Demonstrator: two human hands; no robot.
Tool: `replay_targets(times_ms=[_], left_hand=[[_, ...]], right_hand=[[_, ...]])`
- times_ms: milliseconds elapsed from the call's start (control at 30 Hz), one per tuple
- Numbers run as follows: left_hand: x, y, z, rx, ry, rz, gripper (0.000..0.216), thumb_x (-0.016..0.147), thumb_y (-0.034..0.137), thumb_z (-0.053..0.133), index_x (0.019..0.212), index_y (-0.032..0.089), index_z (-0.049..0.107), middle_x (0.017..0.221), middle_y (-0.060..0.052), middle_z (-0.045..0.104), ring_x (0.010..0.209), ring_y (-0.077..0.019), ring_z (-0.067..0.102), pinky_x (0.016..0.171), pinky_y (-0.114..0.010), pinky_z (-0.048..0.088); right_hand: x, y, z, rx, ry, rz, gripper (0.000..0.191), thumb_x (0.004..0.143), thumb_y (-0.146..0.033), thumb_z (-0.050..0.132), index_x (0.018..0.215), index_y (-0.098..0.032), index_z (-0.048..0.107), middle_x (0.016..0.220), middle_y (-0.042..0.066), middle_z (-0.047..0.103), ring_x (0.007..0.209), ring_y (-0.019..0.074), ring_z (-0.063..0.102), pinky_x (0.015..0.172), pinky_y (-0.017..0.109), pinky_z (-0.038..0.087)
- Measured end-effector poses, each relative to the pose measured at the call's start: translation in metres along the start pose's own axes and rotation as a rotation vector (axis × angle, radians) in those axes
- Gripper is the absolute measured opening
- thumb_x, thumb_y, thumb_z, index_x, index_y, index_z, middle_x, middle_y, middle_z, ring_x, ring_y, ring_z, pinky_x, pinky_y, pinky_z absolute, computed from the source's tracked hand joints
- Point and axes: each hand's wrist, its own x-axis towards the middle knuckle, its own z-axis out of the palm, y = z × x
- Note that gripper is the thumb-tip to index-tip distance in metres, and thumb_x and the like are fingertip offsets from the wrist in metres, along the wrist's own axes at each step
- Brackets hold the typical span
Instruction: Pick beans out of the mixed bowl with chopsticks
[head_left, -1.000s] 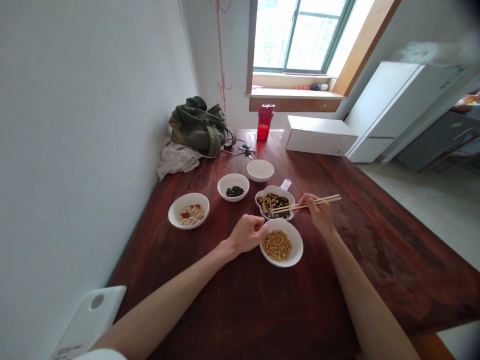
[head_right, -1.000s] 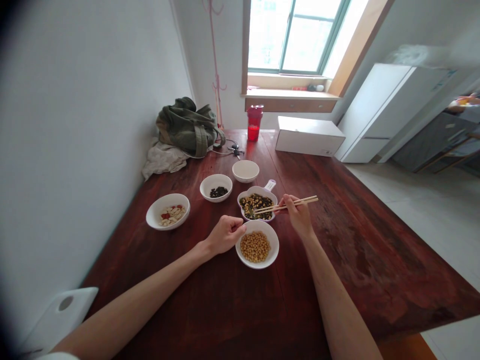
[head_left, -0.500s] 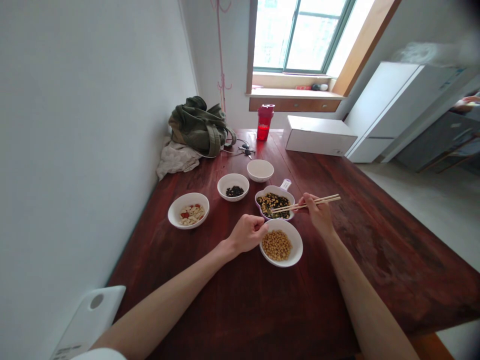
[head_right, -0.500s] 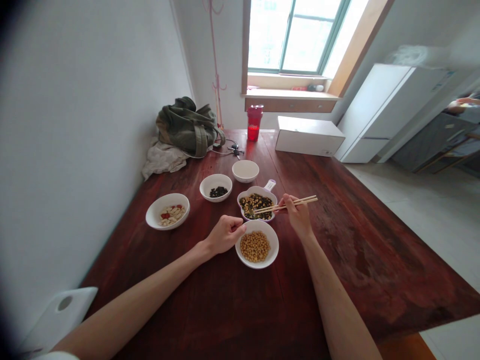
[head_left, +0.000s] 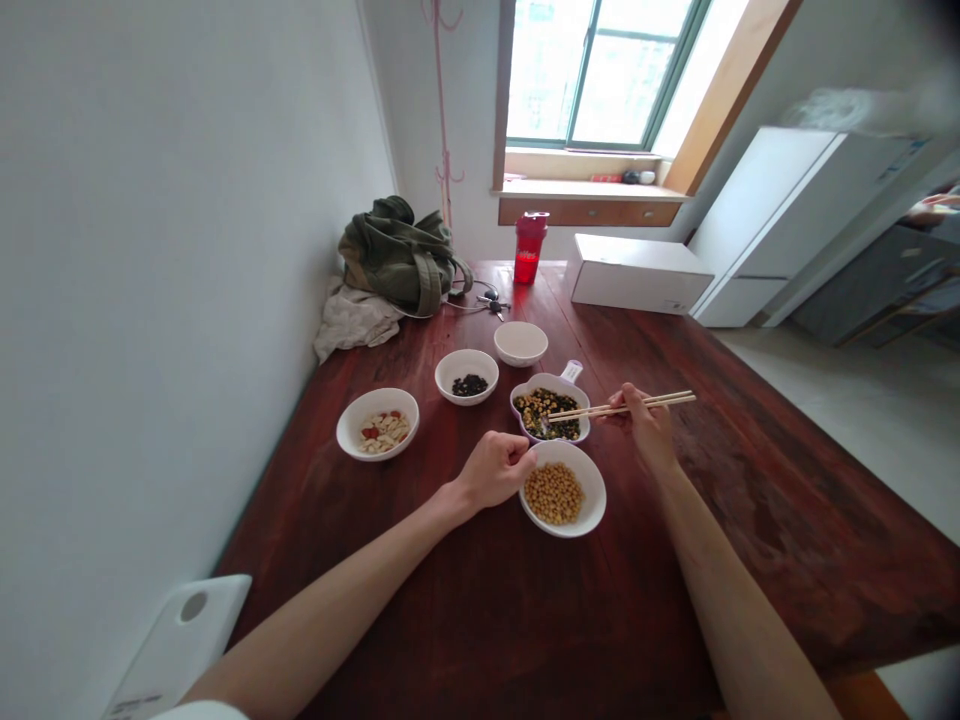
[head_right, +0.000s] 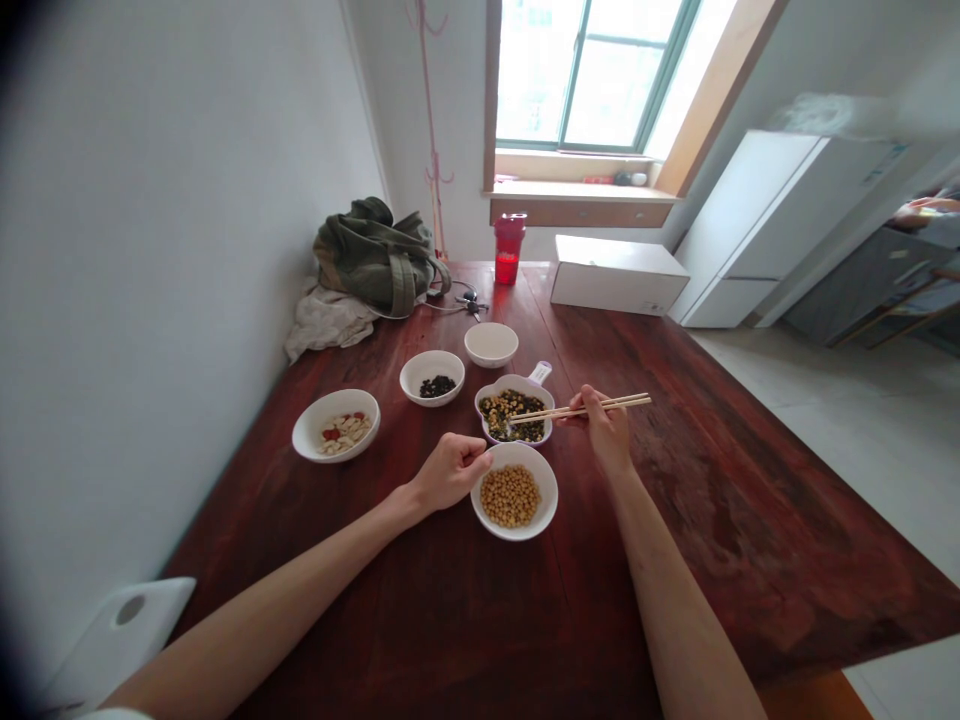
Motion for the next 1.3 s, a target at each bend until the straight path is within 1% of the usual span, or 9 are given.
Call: replay_targets(times_ms=[133, 300, 467, 700, 867, 1133, 1300], left_hand=[[0.0001, -0.0001, -0.0002, 0.006, -0.003, 0.001, 0.043, 0.091, 0.033, 0.052, 0.056, 0.018, 0.030, 0.055, 0.006, 0.028, 0.055, -0.0072, 0.027, 0.054, -0.025, 0.017], [0.0004, -0.0004, 0.0001, 0.011, -0.003, 0.002, 0.044, 0.091, 0.033, 0.051, 0.056, 0.018, 0.030, 0.055, 0.006, 0.027, 0.055, -0.0072, 0.026, 0.053, -0.025, 0.017], [0.0002, -0.0005, 0.0002, 0.011, -0.002, 0.007, 0.043, 0.091, 0.033, 0.051, 0.056, 0.018, 0.031, 0.055, 0.006, 0.028, 0.055, -0.0070, 0.027, 0.053, -0.025, 0.018], [-0.0001, -0.0009, 0.0000, 0.001, -0.010, -0.002, 0.044, 0.091, 0.033, 0.052, 0.056, 0.018, 0.030, 0.055, 0.006, 0.027, 0.055, -0.0071, 0.026, 0.054, -0.025, 0.017], [-0.0001, -0.0013, 0.0002, -0.003, -0.010, -0.002, 0.044, 0.091, 0.033, 0.052, 0.056, 0.018, 0.030, 0.055, 0.006, 0.027, 0.055, -0.0073, 0.026, 0.053, -0.025, 0.017], [0.0001, 0.0013, -0.0003, -0.003, -0.004, -0.008, 0.044, 0.091, 0.034, 0.052, 0.056, 0.018, 0.029, 0.055, 0.006, 0.027, 0.055, -0.0071, 0.026, 0.053, -0.025, 0.017], [0.0000, 0.0007, 0.0001, -0.002, -0.005, -0.001, 0.044, 0.091, 0.034, 0.051, 0.056, 0.018, 0.030, 0.055, 0.006, 0.027, 0.055, -0.0072, 0.026, 0.053, -0.026, 0.017]], right_hand=[[-0.0006, -0.0055, -0.0002, -0.073, -0.029, 0.002, 0.043, 0.085, -0.062, 0.076, 0.071, -0.022, 0.068, 0.069, 0.004, 0.074, 0.068, 0.0244, 0.077, 0.058, 0.034, 0.067], [-0.0030, -0.0019, 0.0039, -0.142, -0.088, 0.004, 0.044, 0.086, -0.064, 0.073, 0.072, -0.023, 0.070, 0.071, 0.005, 0.076, 0.065, 0.0238, 0.076, 0.057, 0.034, 0.066], [-0.0039, 0.0016, 0.0058, -0.142, -0.080, -0.001, 0.044, 0.086, -0.065, 0.073, 0.072, -0.023, 0.071, 0.073, 0.004, 0.077, 0.060, 0.0225, 0.074, 0.056, 0.034, 0.065], [-0.0033, 0.0033, 0.0047, -0.140, -0.091, 0.001, 0.044, 0.087, -0.064, 0.073, 0.073, -0.023, 0.072, 0.070, 0.004, 0.076, 0.061, 0.0229, 0.075, 0.058, 0.034, 0.065], [-0.0034, 0.0038, 0.0046, -0.149, -0.099, -0.002, 0.044, 0.088, -0.064, 0.072, 0.073, -0.023, 0.073, 0.073, 0.005, 0.077, 0.064, 0.0232, 0.076, 0.059, 0.034, 0.066], [-0.0045, 0.0011, 0.0066, -0.164, -0.093, -0.008, 0.046, 0.086, -0.067, 0.072, 0.071, -0.023, 0.073, 0.070, 0.005, 0.077, 0.060, 0.0226, 0.074, 0.059, 0.034, 0.066], [-0.0039, 0.0036, 0.0074, -0.124, -0.081, 0.018, 0.046, 0.085, -0.066, 0.074, 0.070, -0.023, 0.072, 0.070, 0.004, 0.076, 0.060, 0.0220, 0.074, 0.059, 0.034, 0.066]])
